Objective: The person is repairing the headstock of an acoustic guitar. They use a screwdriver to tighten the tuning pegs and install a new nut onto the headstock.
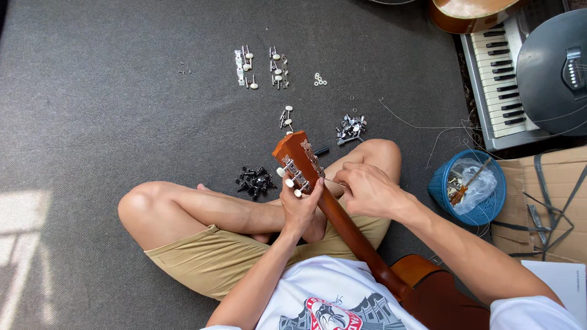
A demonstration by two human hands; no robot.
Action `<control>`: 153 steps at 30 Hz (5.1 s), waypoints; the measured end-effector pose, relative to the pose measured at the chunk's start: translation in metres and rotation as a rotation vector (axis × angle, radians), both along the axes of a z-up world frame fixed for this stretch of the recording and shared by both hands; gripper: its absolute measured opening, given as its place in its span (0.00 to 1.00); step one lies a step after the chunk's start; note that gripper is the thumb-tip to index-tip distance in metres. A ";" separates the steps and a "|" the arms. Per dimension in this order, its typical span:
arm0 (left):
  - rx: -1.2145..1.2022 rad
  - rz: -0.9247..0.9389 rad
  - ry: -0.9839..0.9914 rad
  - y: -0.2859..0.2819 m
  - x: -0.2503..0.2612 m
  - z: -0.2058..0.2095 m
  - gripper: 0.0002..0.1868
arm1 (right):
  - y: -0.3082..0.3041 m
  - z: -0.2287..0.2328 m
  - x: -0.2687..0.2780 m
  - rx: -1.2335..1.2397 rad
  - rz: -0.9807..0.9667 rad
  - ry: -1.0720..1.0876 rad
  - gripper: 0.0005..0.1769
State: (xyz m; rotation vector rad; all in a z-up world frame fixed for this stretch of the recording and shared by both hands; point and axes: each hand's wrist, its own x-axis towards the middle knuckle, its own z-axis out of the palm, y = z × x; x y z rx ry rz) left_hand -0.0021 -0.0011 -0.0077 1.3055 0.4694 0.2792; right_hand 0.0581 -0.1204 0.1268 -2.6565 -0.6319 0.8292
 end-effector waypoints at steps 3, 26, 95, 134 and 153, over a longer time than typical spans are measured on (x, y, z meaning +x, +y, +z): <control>0.055 0.021 -0.039 -0.002 0.001 -0.002 0.27 | -0.001 -0.002 -0.009 -0.114 0.031 -0.145 0.08; 0.026 0.021 -0.033 -0.002 0.002 -0.001 0.26 | -0.007 0.014 -0.016 -0.095 -0.053 -0.107 0.13; -0.502 -0.388 0.250 0.046 -0.049 0.063 0.05 | 0.019 -0.016 -0.067 0.980 -0.050 -0.620 0.03; 0.005 -0.310 -0.127 0.060 -0.034 0.083 0.03 | 0.015 -0.001 -0.083 0.644 -0.054 -0.607 0.26; -0.333 -0.361 0.237 0.038 -0.044 0.041 0.09 | 0.010 -0.021 -0.085 0.528 -0.162 -0.238 0.29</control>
